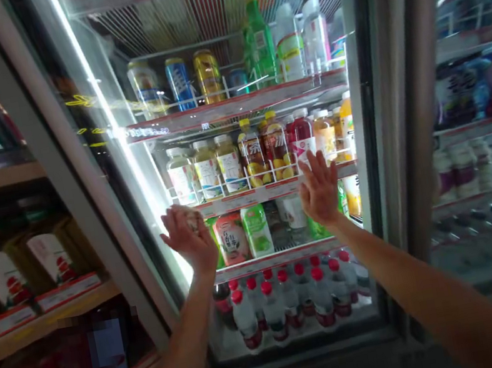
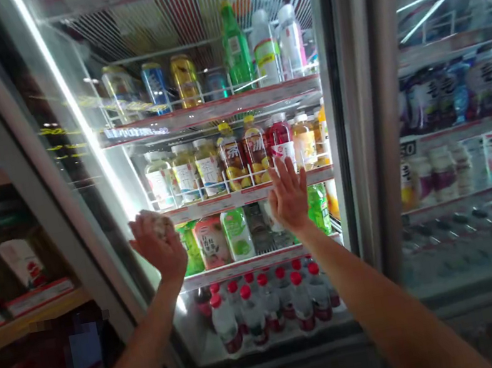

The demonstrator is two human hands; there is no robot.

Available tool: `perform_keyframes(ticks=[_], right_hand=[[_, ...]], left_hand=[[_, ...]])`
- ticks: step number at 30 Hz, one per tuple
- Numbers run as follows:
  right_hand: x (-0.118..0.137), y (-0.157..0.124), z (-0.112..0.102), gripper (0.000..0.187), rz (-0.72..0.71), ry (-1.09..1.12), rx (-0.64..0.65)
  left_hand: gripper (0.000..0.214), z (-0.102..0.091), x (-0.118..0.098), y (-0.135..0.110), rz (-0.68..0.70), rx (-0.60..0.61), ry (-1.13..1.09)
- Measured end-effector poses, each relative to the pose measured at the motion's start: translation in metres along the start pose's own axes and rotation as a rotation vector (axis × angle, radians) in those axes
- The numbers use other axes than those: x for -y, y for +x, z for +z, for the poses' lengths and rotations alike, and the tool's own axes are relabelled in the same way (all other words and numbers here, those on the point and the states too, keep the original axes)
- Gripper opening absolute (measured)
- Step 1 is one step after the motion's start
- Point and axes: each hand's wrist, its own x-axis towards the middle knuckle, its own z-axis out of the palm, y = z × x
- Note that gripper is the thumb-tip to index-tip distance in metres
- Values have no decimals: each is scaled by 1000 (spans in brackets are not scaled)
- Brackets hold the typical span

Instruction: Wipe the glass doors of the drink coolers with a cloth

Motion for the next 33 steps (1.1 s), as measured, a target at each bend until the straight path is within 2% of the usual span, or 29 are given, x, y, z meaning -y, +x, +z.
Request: perform_keyframes(ticks=[4,6,8,11,13,14,15,18,19,21,23,26,28,29,30,33], right_hand=[[5,-1,2,53,46,-24,-7],[4,-2,0,51,47,-20,-2],[3,-4,-3,49,47,-7,31],[9,-7,-4,51,72,14,53],[19,-10,-1,54,120,22,22],[25,-13,1,55,143,25,9],[31,-16,3,57,159,29,6],[45,-26,8,60,140,39,19],[46,-29,9,60,119,39,26],[46,-34,9,59,81,34,46],[43,-36,8,58,60,26,78],[41,-36,7,55,54,7,89],[41,-36,8,53,49,-6,72],[42,-36,9,53,47,-9,65],[42,-36,9,52,49,-11,59],[41,-37,10,50,59,-9,46]], left_hand=[[43,13,-49,-32,474,229,-84],[40,14,-56,-41,555,263,-81],[40,10,-45,-38,493,219,-63],[44,5,-21,-16,209,62,-14],[46,7,-19,-5,63,-12,4],[46,10,-25,-3,69,-13,-8],[44,15,-35,-3,134,18,-33],[40,29,-69,-13,449,174,-119],[39,32,-76,-16,519,207,-138],[37,32,-76,-16,554,230,-154],[38,25,-61,-7,449,204,-142],[46,17,-38,11,115,83,-81],[48,20,-40,14,10,21,-77],[47,25,-49,11,53,39,-99],[44,30,-61,6,152,88,-133],[37,44,-95,-13,511,266,-215]])
